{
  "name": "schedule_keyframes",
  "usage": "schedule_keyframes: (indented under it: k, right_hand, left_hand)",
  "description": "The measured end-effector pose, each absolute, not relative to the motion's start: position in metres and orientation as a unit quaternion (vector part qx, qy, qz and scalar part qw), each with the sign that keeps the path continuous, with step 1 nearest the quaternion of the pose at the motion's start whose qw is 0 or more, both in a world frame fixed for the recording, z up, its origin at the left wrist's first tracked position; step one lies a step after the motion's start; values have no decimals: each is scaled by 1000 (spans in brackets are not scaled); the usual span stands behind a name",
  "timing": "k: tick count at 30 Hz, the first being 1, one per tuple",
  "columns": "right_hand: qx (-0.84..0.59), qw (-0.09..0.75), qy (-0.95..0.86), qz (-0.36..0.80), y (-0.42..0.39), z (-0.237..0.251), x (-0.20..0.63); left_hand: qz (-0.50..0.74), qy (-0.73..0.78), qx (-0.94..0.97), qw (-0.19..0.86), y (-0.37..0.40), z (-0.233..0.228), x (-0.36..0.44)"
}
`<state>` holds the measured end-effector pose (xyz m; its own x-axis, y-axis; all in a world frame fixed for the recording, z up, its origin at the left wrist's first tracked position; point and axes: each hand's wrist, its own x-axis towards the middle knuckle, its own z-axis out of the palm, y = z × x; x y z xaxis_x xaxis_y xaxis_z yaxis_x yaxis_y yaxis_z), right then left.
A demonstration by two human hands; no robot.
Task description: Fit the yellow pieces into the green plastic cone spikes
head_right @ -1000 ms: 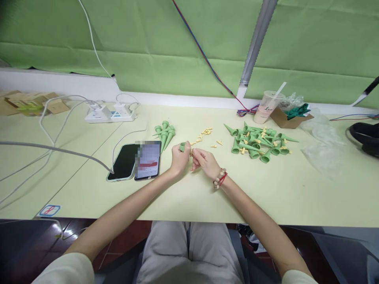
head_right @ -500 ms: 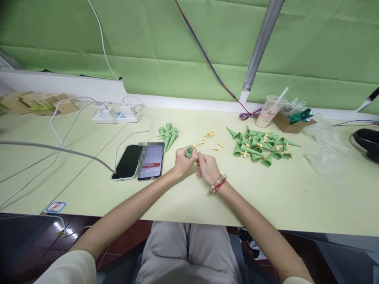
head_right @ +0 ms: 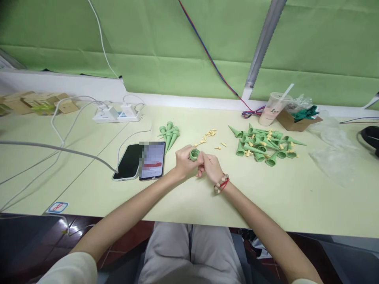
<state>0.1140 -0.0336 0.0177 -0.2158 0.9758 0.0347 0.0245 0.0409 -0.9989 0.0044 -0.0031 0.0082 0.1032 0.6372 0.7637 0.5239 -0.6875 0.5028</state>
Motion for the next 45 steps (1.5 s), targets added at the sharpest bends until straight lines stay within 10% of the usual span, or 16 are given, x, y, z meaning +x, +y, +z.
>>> schedule_keyframes:
  k: [5, 13, 17, 24, 30, 45]
  right_hand:
    - [-441, 430, -553, 561, -32, 15, 114]
    - [-476, 397, -764, 179, -28, 15, 126]
    - [-484, 427, -755, 119, -19, 12, 131]
    - [-492, 606, -612, 125, 11, 8, 157]
    - [-577, 643, -469, -181, 33, 11, 221]
    - [-761, 498, -371, -187, 33, 0, 265]
  left_hand:
    - [512, 363, 778, 18, 2, 3, 1]
    - [465, 463, 525, 541, 15, 9, 7]
    - [405, 396, 545, 618, 20, 6, 7]
    - [403, 466, 726, 306, 16, 5, -3]
    - [290, 647, 705, -12, 25, 2, -17]
    - [195, 687, 696, -78, 35, 3, -27]
